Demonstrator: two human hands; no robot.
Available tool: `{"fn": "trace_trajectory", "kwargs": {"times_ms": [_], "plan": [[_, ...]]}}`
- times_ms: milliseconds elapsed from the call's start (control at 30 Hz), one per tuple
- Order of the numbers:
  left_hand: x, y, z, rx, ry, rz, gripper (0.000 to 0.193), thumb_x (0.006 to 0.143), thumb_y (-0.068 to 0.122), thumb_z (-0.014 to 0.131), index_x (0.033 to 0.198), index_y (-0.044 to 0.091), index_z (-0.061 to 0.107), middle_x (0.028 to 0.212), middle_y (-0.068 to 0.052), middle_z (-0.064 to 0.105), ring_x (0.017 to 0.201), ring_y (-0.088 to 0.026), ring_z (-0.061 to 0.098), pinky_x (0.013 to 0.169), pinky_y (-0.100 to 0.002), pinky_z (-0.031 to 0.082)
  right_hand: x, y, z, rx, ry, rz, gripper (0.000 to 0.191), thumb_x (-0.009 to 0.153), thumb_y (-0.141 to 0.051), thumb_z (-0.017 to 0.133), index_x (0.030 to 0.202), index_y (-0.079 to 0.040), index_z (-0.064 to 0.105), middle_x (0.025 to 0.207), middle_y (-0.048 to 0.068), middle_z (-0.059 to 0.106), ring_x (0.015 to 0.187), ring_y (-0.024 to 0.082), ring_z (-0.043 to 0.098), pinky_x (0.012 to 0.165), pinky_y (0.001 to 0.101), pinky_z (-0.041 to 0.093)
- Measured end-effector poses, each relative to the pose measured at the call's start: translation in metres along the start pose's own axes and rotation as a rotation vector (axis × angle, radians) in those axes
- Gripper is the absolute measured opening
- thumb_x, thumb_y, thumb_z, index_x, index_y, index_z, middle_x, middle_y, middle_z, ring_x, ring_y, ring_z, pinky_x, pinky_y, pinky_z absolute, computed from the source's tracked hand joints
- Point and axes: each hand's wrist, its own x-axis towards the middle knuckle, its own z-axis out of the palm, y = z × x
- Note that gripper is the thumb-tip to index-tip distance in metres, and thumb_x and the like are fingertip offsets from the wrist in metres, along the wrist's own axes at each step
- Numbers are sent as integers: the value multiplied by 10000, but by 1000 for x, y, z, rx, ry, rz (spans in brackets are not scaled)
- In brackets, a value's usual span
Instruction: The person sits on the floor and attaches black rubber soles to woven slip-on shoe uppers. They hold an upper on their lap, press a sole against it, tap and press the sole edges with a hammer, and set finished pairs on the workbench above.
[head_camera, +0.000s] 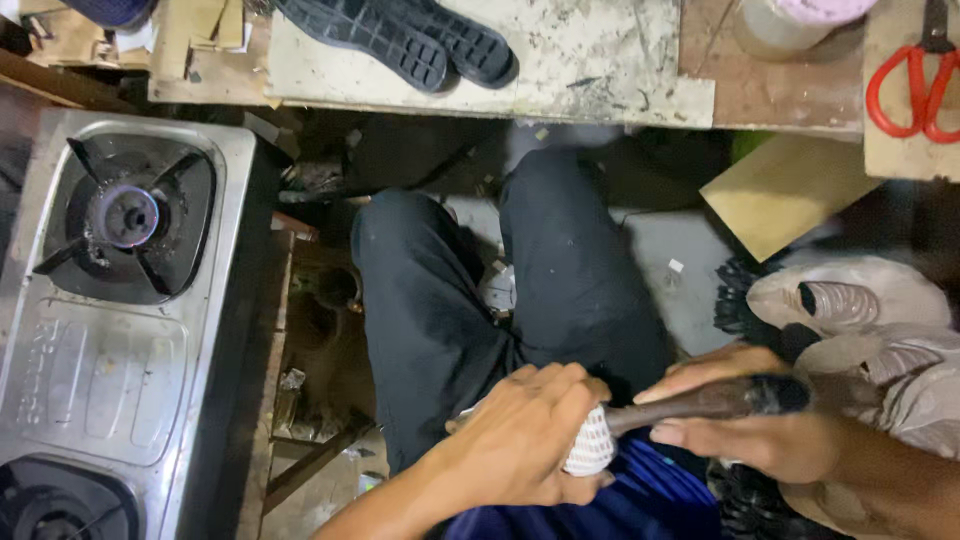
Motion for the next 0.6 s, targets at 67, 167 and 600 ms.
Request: {"fn": "trace_trajectory", "kwargs": {"times_ms": [67, 167, 600], "plan": [[0, 2, 0, 23, -17, -23, 754, 758, 342, 884, 1313, -5, 508, 1086, -166, 594, 990, -381, 638, 861, -459, 514, -3, 0, 1, -39, -34, -160, 258, 875, -175, 825, 1093, -38, 804, 836, 72, 813, 755, 157, 742, 653, 289, 599], [2, 7, 2, 9, 8, -114, 958, 733, 386, 894, 1463, -39, 440, 1215, -229, 587, 1068, -420, 642, 921, -458, 526, -9, 4, 12, 82, 328, 538, 409, 785, -157, 822, 1174, -39, 784, 707, 168, 696, 584, 242, 553, 520, 403, 497], [-50, -11, 17, -718, -130, -257, 609, 1012, 395, 709, 1444, 6, 529, 1406, -196, 631, 1297, -342, 654, 1121, -422, 530, -8, 35, 26, 254, 585, 337, 571, 846, -218, 761, 1383, -41, 674, 888, 230, 740, 648, 217, 642, 571, 335, 525]]}}
